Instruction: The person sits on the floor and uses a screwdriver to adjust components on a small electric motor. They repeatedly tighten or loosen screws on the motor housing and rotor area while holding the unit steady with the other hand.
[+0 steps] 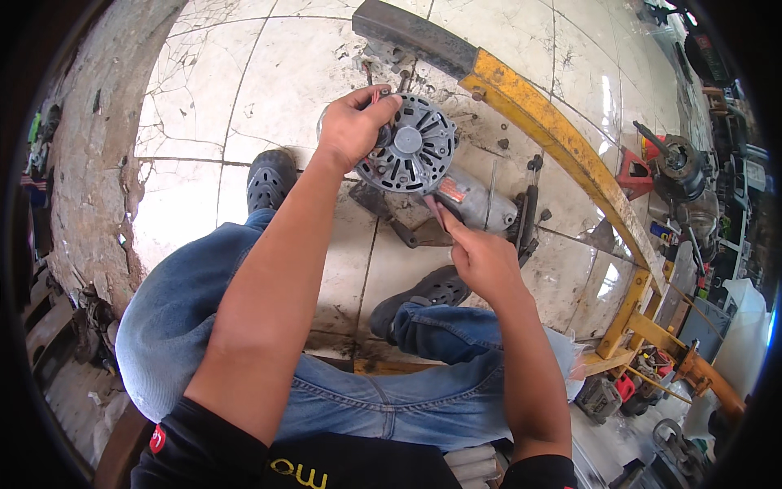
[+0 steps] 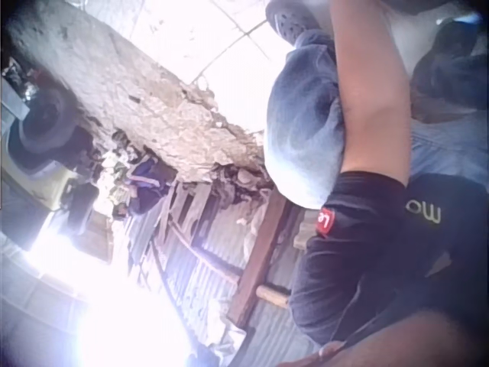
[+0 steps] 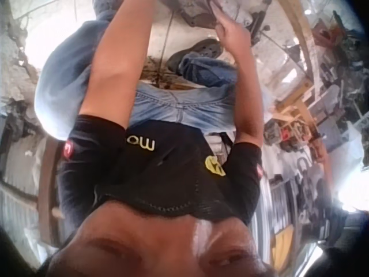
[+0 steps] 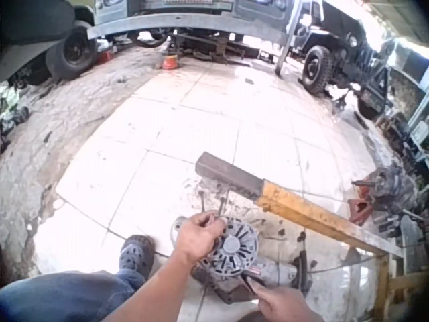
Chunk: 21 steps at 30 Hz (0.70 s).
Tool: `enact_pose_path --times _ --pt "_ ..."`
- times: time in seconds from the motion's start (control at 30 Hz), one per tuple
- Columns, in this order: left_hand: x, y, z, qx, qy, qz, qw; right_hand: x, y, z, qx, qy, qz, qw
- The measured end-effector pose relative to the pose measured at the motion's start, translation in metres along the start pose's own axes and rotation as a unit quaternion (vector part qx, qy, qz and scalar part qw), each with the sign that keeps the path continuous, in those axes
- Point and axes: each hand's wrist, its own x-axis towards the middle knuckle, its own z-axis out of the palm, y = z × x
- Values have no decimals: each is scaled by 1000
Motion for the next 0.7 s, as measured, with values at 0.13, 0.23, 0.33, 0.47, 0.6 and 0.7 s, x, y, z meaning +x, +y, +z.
enact_pose_path --times 0.13,0.23,0.33,0.47,0.6,0.7 --pt "2 1 0 -9 -7 -9 1000 -7 2 2 34 35 -15 999" --pt "3 0 0 -21 -14 -14 1000 -2 -7 7 42 55 -25 997" --pt "2 2 -1 -5 -11 -9 1000 10 -12 10 30 62 -30 997" --pt "-1 4 0 12 -6 4 1000 38 -31 21 -13 85 -20 996" --pt "-2 6 0 11 -7 -10 1000 34 -48 42 -39 138 -1 990" --pt "-3 9 -4 35 4 5 999 22 -65 43 -60 112 28 991"
